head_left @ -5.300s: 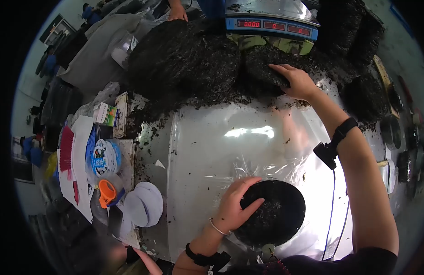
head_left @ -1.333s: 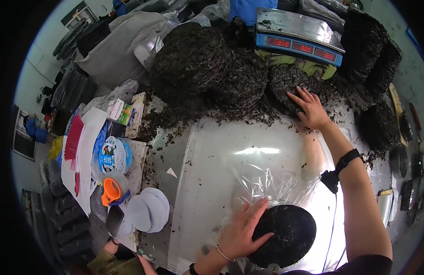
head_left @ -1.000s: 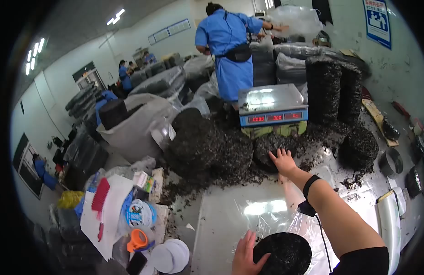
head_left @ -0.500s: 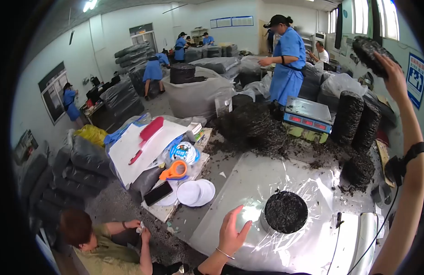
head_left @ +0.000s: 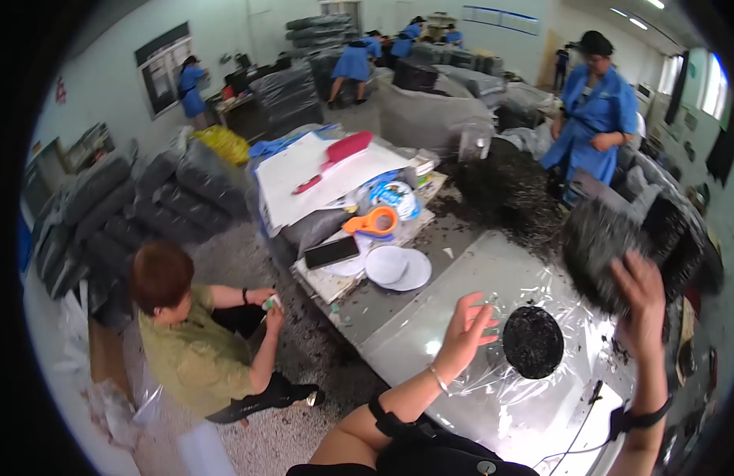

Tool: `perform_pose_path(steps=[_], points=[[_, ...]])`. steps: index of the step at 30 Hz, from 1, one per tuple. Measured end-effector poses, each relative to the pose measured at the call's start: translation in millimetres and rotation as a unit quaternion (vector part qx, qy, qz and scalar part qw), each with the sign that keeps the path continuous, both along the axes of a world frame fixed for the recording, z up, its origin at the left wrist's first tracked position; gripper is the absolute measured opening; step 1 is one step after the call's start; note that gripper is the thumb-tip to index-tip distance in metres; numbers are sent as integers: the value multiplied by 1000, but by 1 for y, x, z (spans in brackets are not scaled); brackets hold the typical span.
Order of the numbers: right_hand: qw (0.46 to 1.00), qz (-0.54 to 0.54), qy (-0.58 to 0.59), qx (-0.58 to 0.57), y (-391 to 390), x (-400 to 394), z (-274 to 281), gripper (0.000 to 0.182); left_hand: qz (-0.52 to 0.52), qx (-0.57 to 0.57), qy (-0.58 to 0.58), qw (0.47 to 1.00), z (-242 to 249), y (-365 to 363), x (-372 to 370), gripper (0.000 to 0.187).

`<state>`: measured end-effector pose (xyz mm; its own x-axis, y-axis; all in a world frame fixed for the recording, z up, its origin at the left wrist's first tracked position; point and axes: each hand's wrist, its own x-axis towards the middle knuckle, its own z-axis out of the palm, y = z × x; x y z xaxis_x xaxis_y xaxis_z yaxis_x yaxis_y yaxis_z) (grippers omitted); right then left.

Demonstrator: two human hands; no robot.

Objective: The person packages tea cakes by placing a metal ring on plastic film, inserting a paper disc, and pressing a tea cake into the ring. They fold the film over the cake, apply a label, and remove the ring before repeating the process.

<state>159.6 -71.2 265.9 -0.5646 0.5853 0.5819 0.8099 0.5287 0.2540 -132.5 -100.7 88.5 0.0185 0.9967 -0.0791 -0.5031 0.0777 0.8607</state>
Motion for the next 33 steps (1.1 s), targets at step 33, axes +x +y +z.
perform_pose_path(steps=[33], points=[[973, -103, 109, -176, -43, -21, -246, 62, -26, 19, 188, 982, -71, 54, -8, 25]])
